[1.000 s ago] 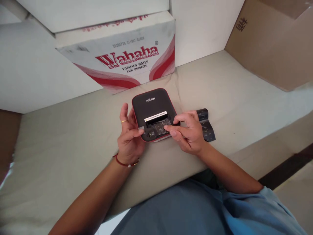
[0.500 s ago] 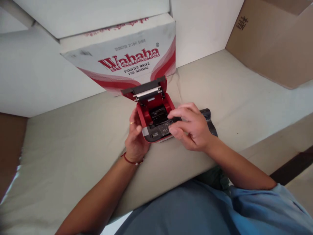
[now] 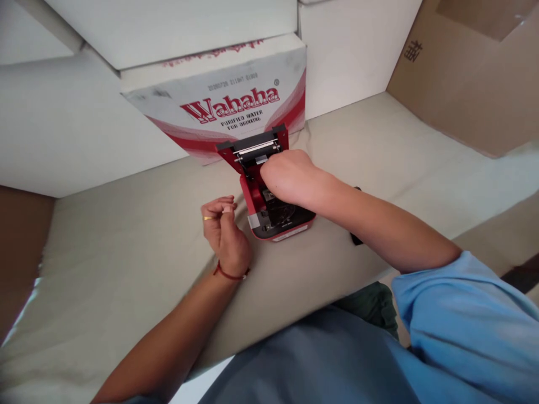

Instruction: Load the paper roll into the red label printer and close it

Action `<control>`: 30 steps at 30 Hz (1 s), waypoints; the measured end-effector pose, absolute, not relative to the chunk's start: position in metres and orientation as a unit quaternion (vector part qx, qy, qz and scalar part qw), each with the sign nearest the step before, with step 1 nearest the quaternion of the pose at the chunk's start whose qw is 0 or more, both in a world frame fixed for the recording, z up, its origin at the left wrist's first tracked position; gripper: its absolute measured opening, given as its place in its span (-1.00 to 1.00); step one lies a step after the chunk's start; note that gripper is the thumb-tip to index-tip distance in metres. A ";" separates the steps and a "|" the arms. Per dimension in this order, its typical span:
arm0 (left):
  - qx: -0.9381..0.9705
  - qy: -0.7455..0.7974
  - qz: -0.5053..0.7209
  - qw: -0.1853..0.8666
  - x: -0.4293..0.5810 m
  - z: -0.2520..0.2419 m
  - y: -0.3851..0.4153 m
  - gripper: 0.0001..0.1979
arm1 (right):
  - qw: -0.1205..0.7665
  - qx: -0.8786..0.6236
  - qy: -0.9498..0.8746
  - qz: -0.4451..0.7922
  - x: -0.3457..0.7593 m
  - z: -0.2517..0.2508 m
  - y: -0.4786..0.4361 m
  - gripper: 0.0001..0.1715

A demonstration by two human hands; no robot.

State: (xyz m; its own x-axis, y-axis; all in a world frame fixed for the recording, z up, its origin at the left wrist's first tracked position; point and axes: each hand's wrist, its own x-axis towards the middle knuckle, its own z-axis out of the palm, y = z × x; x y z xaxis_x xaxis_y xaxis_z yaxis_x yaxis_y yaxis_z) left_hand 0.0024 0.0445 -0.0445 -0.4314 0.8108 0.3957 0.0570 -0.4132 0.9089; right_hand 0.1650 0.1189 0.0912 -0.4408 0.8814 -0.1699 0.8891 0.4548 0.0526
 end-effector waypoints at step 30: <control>0.978 0.102 0.119 0.134 0.019 -0.045 0.003 -0.83 | 0.001 0.491 0.835 -0.249 0.312 0.063 0.133 -0.72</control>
